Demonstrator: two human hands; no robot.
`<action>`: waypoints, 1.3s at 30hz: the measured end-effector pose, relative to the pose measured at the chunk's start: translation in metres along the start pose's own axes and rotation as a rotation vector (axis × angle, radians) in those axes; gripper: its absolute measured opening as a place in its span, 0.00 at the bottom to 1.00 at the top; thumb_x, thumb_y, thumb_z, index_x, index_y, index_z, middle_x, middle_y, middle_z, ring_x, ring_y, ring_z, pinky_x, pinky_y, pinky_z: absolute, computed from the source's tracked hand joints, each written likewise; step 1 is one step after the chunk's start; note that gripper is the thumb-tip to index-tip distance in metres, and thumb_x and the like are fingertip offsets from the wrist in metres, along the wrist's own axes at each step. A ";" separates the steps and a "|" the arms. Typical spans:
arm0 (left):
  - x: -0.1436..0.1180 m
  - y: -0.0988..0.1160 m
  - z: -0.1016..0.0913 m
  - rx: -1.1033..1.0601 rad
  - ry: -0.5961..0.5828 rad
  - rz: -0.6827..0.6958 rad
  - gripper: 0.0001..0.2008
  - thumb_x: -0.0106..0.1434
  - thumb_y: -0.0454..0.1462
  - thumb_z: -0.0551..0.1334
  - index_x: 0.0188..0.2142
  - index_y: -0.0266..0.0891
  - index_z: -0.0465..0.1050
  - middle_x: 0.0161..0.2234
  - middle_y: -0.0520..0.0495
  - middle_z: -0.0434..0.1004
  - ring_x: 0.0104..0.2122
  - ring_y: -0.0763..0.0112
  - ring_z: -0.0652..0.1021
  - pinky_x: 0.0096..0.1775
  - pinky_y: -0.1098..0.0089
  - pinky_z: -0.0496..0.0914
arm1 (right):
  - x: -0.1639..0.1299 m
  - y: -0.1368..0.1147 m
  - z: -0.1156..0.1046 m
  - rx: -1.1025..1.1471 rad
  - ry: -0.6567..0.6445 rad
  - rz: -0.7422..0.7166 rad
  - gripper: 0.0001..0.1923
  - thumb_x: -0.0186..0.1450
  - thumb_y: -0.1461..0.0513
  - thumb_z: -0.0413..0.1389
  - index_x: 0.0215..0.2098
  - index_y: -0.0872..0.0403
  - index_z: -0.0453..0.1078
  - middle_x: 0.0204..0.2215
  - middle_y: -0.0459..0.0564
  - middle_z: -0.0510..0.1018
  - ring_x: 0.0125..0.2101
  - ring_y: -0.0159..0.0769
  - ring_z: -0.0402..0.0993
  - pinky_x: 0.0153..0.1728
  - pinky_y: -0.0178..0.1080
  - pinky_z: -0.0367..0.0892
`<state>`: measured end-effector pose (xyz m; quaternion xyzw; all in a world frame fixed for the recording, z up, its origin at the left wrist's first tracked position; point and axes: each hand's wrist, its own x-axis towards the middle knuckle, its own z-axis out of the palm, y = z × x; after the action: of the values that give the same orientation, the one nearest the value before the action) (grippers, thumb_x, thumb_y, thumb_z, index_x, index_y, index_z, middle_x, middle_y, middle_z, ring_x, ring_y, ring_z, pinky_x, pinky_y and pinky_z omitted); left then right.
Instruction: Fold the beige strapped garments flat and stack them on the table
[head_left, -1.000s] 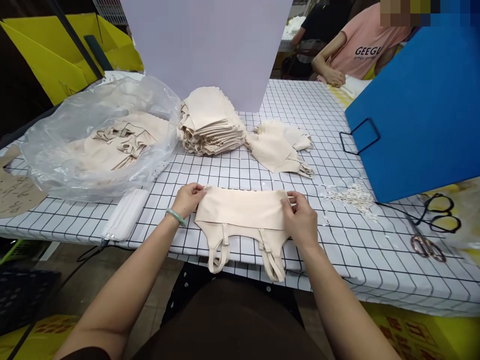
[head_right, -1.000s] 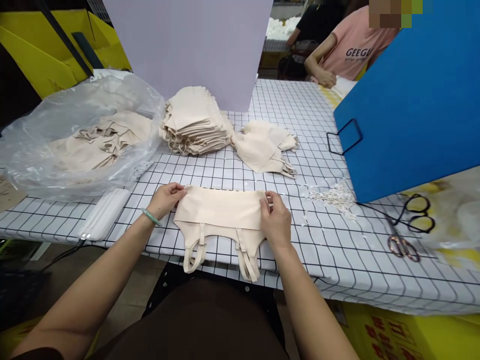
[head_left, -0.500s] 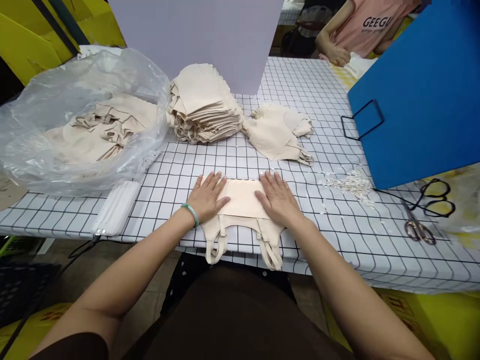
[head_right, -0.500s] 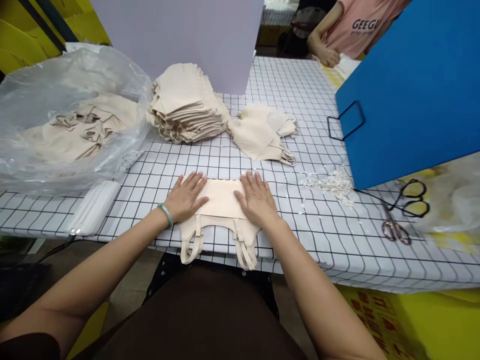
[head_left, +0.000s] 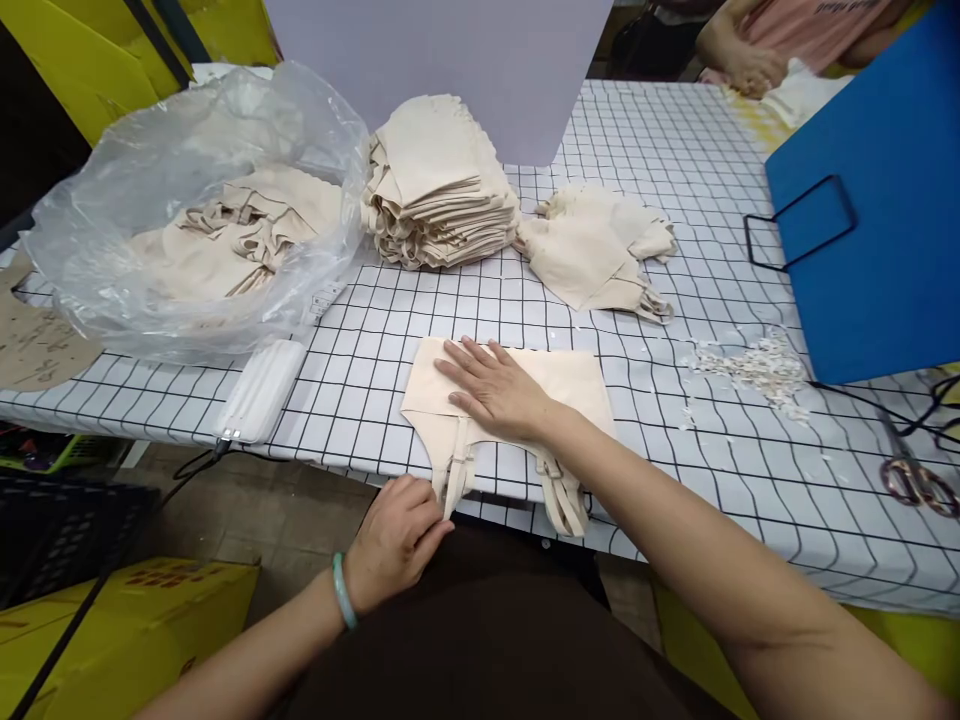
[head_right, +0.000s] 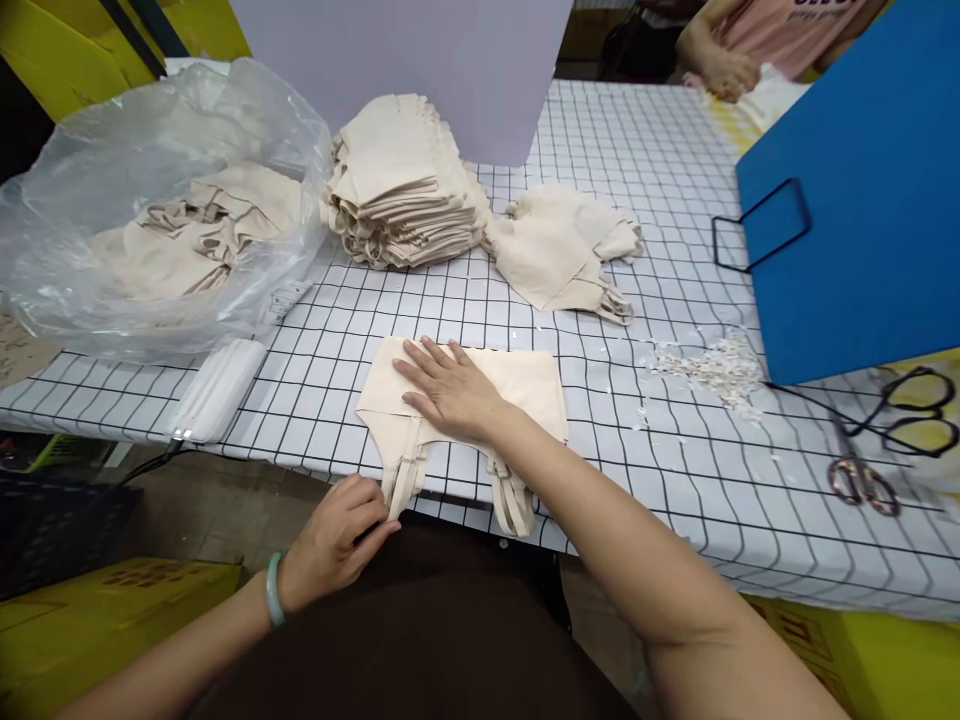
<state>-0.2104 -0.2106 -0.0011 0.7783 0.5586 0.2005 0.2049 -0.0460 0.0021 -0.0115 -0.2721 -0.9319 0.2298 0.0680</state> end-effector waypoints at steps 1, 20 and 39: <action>-0.002 -0.003 -0.002 -0.035 -0.017 0.002 0.11 0.68 0.34 0.57 0.28 0.41 0.69 0.29 0.47 0.71 0.31 0.65 0.70 0.34 0.64 0.67 | 0.000 0.002 0.003 -0.005 0.011 0.004 0.30 0.71 0.46 0.45 0.70 0.33 0.47 0.71 0.33 0.45 0.71 0.48 0.38 0.70 0.55 0.32; 0.170 -0.037 0.004 0.297 -0.181 -0.009 0.33 0.71 0.51 0.49 0.70 0.37 0.49 0.72 0.41 0.43 0.71 0.55 0.46 0.69 0.49 0.41 | -0.062 0.048 -0.026 -0.304 0.046 0.424 0.31 0.74 0.50 0.36 0.72 0.52 0.47 0.72 0.49 0.43 0.71 0.44 0.35 0.70 0.53 0.36; 0.275 0.001 0.005 0.091 0.135 0.235 0.18 0.68 0.34 0.54 0.56 0.34 0.67 0.61 0.30 0.67 0.62 0.50 0.67 0.59 0.46 0.65 | -0.086 0.067 -0.050 -0.050 0.672 0.250 0.17 0.72 0.61 0.45 0.55 0.53 0.68 0.49 0.58 0.77 0.53 0.45 0.72 0.53 0.51 0.68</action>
<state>-0.1260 0.0503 0.0179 0.8315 0.4848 0.2495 0.1065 0.0705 0.0254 0.0018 -0.4458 -0.8225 0.1111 0.3352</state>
